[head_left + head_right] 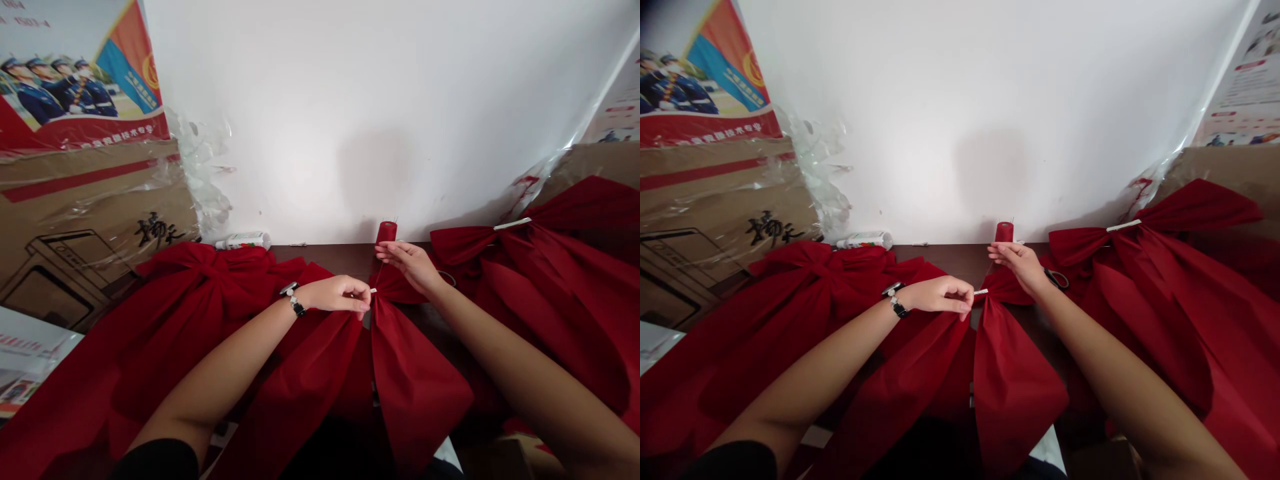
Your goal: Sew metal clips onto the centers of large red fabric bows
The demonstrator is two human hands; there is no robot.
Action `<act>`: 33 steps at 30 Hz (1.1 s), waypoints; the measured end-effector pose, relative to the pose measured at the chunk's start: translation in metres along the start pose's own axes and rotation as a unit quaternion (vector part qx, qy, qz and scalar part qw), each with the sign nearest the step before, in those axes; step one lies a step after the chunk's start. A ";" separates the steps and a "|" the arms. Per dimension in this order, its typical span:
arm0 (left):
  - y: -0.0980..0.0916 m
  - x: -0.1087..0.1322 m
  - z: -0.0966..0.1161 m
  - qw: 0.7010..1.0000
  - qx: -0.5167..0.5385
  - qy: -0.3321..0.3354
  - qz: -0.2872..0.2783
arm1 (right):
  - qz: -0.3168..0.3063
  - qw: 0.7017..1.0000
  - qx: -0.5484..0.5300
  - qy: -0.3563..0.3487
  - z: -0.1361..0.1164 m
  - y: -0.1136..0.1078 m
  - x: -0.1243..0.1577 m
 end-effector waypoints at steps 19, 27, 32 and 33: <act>-0.012 -0.002 -0.034 0.866 -0.430 -0.183 0.176 | 0.154 0.973 0.089 -0.151 -0.041 -0.048 -0.005; -0.026 0.006 -0.029 0.835 -0.468 -0.176 0.230 | 0.261 0.929 0.120 -0.234 -0.053 -0.083 -0.005; -0.038 0.011 -0.013 0.811 -0.495 -0.154 0.271 | 0.327 0.908 0.092 -0.245 -0.059 -0.094 0.003; -0.042 0.013 -0.009 0.805 -0.493 -0.152 0.291 | 0.333 0.906 0.088 -0.245 -0.061 -0.095 0.004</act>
Point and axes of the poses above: each hand's wrist, its own x-axis away from the middle knuckle, its own y-axis out of the palm, z = x × y, the point moved 8 cm from there along -x, towards the middle knuckle, and after that the axes turned 3 degrees about x, right-handed, at the moved point
